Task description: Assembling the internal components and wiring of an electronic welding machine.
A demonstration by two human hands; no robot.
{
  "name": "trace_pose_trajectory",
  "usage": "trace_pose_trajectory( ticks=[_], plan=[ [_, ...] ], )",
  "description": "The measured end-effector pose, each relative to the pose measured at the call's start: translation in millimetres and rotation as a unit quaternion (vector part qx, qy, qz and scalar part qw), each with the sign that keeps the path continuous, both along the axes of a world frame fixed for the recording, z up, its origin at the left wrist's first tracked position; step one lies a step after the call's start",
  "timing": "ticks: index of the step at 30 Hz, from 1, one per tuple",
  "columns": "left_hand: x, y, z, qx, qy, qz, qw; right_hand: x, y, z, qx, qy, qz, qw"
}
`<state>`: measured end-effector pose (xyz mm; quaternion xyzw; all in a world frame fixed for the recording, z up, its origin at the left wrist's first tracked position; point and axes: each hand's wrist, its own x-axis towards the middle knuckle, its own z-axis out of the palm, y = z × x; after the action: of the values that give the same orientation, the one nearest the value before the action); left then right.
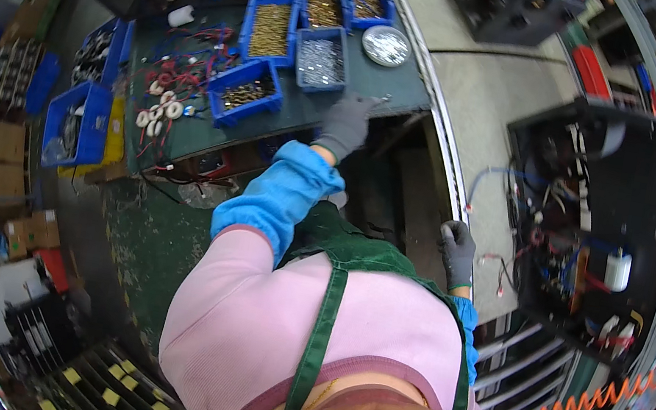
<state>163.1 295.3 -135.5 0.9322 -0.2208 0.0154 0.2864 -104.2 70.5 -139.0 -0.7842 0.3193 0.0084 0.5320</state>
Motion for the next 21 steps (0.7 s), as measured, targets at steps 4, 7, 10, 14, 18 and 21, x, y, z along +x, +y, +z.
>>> trace_pose_trajectory(
  ticks=[4, 7, 10, 14, 18, 21],
  plan=[
    [29, -4, -14, 0.077, -0.042, -0.035, 0.996, 61, 23, 5, -0.068, -0.073, 0.110, 0.989],
    [41, -14, -22, 0.126, -0.074, -0.025, 0.989, 100, 36, 13, -0.049, -0.068, 0.127, 0.988],
    [43, -20, -36, 0.181, -0.090, -0.047, 0.978, 130, 47, 14, -0.062, -0.084, 0.158, 0.982],
    [34, -8, -34, 0.137, -0.130, -0.041, 0.981, 156, 62, 14, -0.029, -0.076, 0.197, 0.977],
    [13, 18, 35, -0.017, -0.173, -0.122, 0.977, 175, 58, 14, -0.017, -0.068, 0.223, 0.972],
    [12, 83, 84, -0.152, -0.120, -0.069, 0.979, 199, 60, 24, 0.033, -0.074, 0.198, 0.977]
  ],
)
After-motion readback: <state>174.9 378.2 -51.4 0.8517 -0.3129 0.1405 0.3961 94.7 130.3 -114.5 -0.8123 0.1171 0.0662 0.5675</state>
